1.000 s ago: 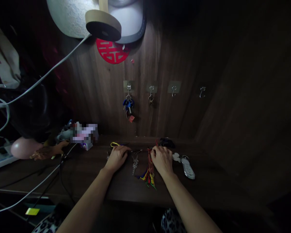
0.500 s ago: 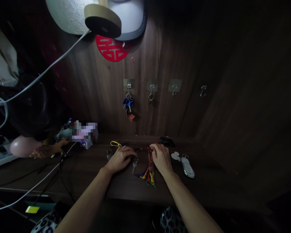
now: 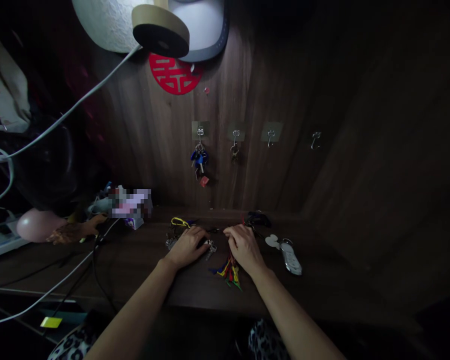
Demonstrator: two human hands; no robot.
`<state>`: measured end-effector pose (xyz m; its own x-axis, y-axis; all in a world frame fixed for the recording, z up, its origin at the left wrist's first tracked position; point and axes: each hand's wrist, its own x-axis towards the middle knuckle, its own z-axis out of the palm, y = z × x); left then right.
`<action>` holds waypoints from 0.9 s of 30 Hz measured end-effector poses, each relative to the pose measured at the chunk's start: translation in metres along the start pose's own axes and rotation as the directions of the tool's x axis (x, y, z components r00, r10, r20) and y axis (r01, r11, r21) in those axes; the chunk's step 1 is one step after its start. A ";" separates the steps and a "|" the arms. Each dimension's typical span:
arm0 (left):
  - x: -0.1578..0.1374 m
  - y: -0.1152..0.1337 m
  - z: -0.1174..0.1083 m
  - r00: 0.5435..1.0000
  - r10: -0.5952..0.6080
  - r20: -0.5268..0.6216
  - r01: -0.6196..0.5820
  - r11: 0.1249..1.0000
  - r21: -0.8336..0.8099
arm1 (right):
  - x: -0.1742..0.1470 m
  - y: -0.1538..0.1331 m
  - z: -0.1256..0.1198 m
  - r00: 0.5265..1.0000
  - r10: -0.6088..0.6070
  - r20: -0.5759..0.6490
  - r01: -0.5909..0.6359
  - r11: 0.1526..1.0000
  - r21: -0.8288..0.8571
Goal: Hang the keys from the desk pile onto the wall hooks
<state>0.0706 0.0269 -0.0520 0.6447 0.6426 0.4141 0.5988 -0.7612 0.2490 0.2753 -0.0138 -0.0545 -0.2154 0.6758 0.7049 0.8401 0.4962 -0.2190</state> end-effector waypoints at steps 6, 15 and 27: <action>0.001 0.002 0.000 0.999 0.049 0.006 -0.049 0.999 0.014 | 0.001 -0.007 0.003 0.995 -0.059 0.084 0.063 0.997 -0.037; -0.003 -0.010 -0.018 0.823 -0.459 -0.335 0.533 0.828 0.175 | -0.001 -0.003 0.007 0.990 -0.054 0.129 0.059 0.998 -0.033; -0.006 -0.017 -0.014 0.854 -0.497 -0.150 0.515 0.848 0.122 | 0.000 -0.004 0.006 0.990 -0.052 0.131 0.057 0.998 -0.032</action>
<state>0.0502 0.0343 -0.0468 0.1818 0.9144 0.3616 0.8980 -0.3042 0.3178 0.2692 -0.0124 -0.0581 -0.3223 0.7145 0.6209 0.8419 0.5163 -0.1571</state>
